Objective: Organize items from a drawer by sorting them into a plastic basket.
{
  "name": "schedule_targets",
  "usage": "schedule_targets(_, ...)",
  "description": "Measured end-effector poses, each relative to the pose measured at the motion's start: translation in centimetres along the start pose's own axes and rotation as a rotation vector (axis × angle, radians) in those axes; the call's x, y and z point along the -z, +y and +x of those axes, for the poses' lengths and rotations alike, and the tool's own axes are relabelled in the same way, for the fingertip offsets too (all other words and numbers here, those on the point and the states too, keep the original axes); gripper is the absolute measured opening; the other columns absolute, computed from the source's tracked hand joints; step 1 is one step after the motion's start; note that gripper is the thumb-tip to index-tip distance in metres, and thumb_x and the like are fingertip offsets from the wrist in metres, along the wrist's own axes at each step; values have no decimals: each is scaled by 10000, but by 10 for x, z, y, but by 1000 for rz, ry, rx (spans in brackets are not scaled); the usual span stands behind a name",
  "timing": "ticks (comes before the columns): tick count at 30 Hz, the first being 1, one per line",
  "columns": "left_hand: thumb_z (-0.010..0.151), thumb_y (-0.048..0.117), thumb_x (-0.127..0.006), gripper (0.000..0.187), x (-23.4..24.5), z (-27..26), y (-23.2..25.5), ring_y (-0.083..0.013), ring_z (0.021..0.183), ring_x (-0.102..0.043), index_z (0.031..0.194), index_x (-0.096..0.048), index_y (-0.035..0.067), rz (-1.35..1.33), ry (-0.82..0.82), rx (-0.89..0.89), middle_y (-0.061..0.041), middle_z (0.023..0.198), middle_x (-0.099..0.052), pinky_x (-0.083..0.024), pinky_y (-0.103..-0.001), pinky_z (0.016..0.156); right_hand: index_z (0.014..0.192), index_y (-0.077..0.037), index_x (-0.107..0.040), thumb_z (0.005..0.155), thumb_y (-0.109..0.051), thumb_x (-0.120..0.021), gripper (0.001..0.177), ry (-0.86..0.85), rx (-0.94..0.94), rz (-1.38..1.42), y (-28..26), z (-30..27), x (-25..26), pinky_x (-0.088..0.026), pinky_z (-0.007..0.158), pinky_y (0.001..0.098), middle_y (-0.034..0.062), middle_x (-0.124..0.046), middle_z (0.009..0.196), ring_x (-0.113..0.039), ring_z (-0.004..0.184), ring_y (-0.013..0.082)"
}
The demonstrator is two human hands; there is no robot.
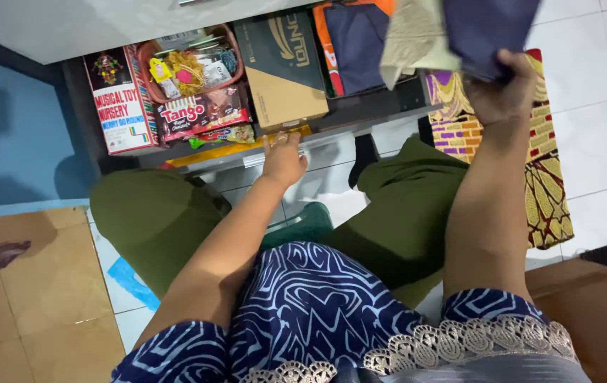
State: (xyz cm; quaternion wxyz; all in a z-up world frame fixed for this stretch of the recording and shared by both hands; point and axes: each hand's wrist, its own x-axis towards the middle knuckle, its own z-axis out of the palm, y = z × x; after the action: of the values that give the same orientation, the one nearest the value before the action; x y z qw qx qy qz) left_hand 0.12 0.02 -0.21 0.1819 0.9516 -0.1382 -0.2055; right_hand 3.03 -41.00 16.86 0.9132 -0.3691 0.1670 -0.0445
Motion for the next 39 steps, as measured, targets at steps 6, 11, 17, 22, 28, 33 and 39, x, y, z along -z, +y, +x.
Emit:
schedule_targets(6,829,244,-687,647,-8,-2,-6,-374,1439,-428,1429,-525,65,68,94,-74,-176,1399,-604,-148,-677,1213,1039,-39,-736,867,-109,-732,186,-19,295,329,-46,5,122,-487,693,237,89,-783,998,-618,727,141)
schedule_targets(11,829,253,-676,670,-15,-3,-12,-366,1436,-424,1446,-493,70,114,94,-94,-180,1409,-581,-161,-673,1210,1092,-35,-708,872,-140,-787,256,2,498,413,-64,-11,142,-453,729,260,52,-688,943,-529,746,132)
schedule_targets(17,850,212,-670,631,3,-8,-4,-384,1464,-393,1441,-494,79,93,33,-80,-181,1410,-581,-126,-673,1217,994,-26,-708,796,-106,-778,225,217,532,290,-66,5,146,-389,577,284,119,-722,898,-522,648,211)
schedule_targets(22,916,219,-645,632,12,-14,0,-407,1493,-331,1493,-450,54,79,-29,-84,-201,1449,-538,-96,-674,1232,821,-109,-624,721,-82,-740,155,545,291,185,-49,-1,164,-462,698,366,83,-614,857,-481,764,257)
schedule_targets(28,882,245,-684,676,0,-12,-5,-404,1487,-355,1488,-454,55,130,39,-101,-214,1434,-563,-101,-664,1229,955,-193,-478,870,-173,-736,272,1173,-263,-379,-26,-15,184,-672,685,304,36,-495,810,-532,691,125)
schedule_targets(33,887,212,-667,662,-1,-13,-6,-404,1501,-330,1489,-439,59,125,45,-104,-216,1456,-541,-87,-663,1236,909,-211,-494,1041,-285,-634,206,1066,-498,-879,-13,-39,123,-686,663,282,-37,-402,610,-425,516,77)
schedule_targets(39,923,214,-662,673,21,-25,10,-359,1527,-347,1520,-383,80,112,-19,-33,-239,1476,-535,-25,-599,1264,1139,-110,-607,897,-212,-778,313,796,-371,-802,29,4,182,-685,633,553,38,-676,867,-770,674,126)
